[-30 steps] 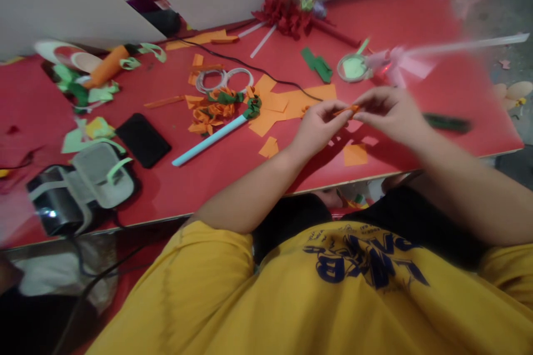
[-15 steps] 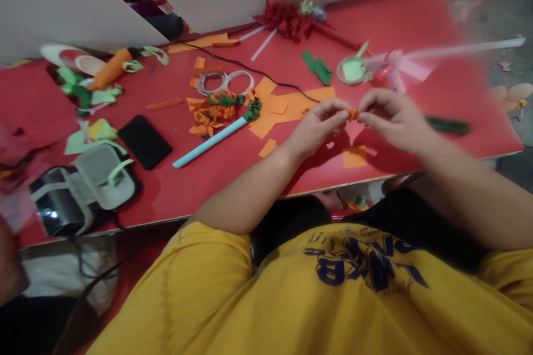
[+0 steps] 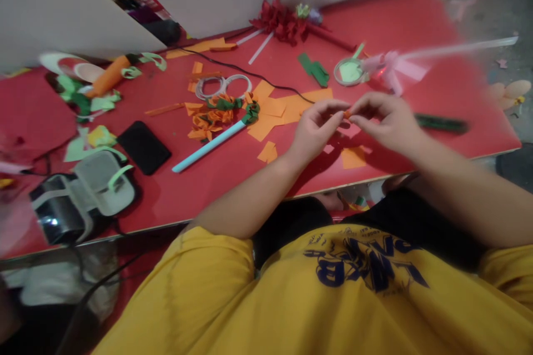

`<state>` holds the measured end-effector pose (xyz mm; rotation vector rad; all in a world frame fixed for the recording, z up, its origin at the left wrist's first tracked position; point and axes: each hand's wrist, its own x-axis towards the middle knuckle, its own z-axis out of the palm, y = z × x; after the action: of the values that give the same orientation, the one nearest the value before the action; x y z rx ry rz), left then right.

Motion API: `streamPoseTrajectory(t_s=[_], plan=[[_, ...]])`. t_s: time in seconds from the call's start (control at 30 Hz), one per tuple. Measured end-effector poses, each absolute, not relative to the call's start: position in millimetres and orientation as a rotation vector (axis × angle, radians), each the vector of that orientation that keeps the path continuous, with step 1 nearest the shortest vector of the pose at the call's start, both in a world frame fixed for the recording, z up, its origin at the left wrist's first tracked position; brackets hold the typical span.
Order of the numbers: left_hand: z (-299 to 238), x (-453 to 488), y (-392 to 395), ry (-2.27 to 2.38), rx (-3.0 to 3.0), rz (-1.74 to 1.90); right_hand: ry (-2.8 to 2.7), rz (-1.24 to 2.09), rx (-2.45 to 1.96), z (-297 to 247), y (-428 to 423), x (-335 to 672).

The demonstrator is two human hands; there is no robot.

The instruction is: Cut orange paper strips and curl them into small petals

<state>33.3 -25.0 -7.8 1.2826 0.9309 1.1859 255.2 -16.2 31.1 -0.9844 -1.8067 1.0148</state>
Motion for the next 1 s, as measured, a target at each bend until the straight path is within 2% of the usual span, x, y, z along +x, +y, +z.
streamPoseTrajectory(t_s=[0.33, 0.73, 1.0], plan=[[-11.8, 35.5, -25.5, 0.866, 1.384, 1.139, -1.756, 0.903, -1.058, 29.6, -16.3, 254.0], [-12.6, 33.4, -19.2, 0.897, 0.976, 1.089, -1.557, 1.290, -0.979, 20.5, -8.1, 254.2], [-8.5, 34.0, -21.2, 0.912, 0.939, 1.089, -1.474, 1.260, -0.926, 16.3, -7.4, 250.7]])
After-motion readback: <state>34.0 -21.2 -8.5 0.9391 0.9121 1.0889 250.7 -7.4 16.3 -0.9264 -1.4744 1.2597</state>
